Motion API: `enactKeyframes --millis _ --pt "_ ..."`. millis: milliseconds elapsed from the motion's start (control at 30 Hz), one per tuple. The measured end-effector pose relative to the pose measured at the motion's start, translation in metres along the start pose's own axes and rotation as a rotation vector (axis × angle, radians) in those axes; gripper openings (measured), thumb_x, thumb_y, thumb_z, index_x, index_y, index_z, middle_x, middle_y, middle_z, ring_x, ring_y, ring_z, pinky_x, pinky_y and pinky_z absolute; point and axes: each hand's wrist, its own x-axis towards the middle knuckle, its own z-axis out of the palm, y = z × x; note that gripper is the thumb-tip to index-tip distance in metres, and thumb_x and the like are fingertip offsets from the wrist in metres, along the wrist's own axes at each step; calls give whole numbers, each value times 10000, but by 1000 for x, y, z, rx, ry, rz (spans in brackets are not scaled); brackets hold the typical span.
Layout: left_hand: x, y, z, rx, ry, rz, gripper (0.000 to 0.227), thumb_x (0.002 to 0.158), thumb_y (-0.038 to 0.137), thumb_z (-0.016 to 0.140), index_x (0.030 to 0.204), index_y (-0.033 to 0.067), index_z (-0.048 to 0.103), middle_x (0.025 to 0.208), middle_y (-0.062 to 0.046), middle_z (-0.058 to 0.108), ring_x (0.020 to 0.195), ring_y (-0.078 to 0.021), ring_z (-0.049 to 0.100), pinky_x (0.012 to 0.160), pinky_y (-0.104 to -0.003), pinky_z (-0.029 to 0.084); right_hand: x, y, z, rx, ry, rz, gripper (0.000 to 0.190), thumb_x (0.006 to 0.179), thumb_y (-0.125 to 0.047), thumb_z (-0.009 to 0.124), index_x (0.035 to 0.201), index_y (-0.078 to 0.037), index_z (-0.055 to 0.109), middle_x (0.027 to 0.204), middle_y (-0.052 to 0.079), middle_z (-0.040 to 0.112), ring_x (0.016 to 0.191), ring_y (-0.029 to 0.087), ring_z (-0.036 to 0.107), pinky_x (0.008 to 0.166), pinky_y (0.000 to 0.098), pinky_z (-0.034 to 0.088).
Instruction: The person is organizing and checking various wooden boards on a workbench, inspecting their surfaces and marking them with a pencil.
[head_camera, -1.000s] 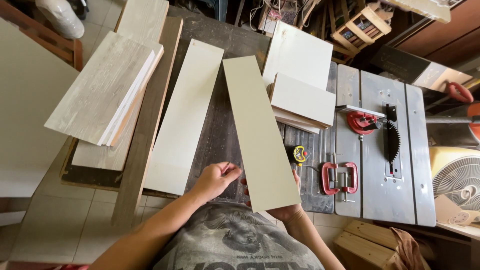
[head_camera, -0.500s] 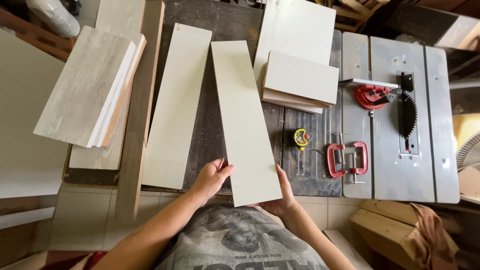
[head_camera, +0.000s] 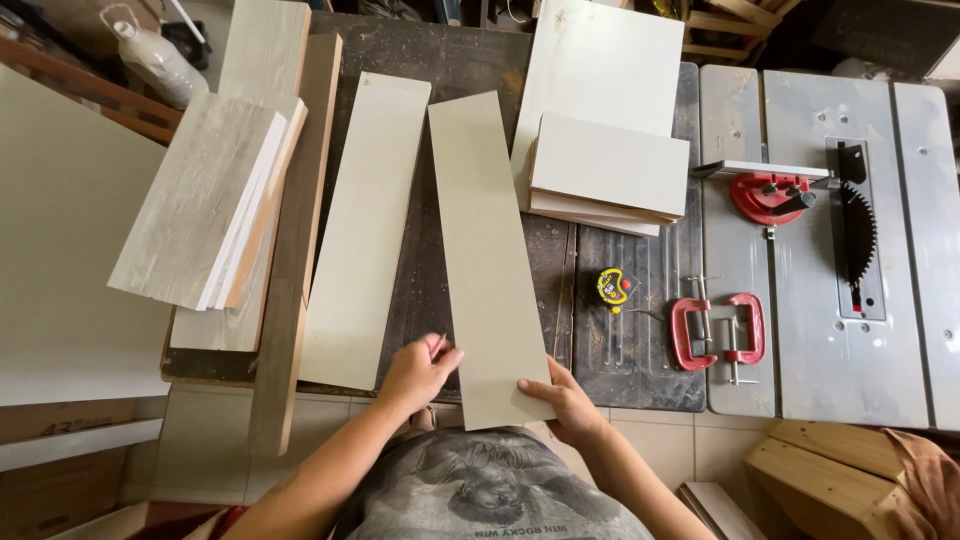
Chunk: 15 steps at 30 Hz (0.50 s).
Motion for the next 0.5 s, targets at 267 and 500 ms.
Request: enactKeyframes --millis 267,500 --pt "20 130 -53 436 356 1252 311 974 171 798 1245 42 717 1271 -185 723 646 -98 684 531 -173 589 -78 -97 -25 -532 94 -159 614 784 -124 771 1349 56 614 1020 208 749 827 342 761 635 401 633" --pt "57 241 -37 1205 -210 1038 456 813 -54 765 1195 148 620 1194 -186 578 665 -300 745 577 -424 666 -154 -143 -43 -565 -15 -135 507 746 -139 861 1172 94 717 870 176 769 705 274 745 553 359 562"
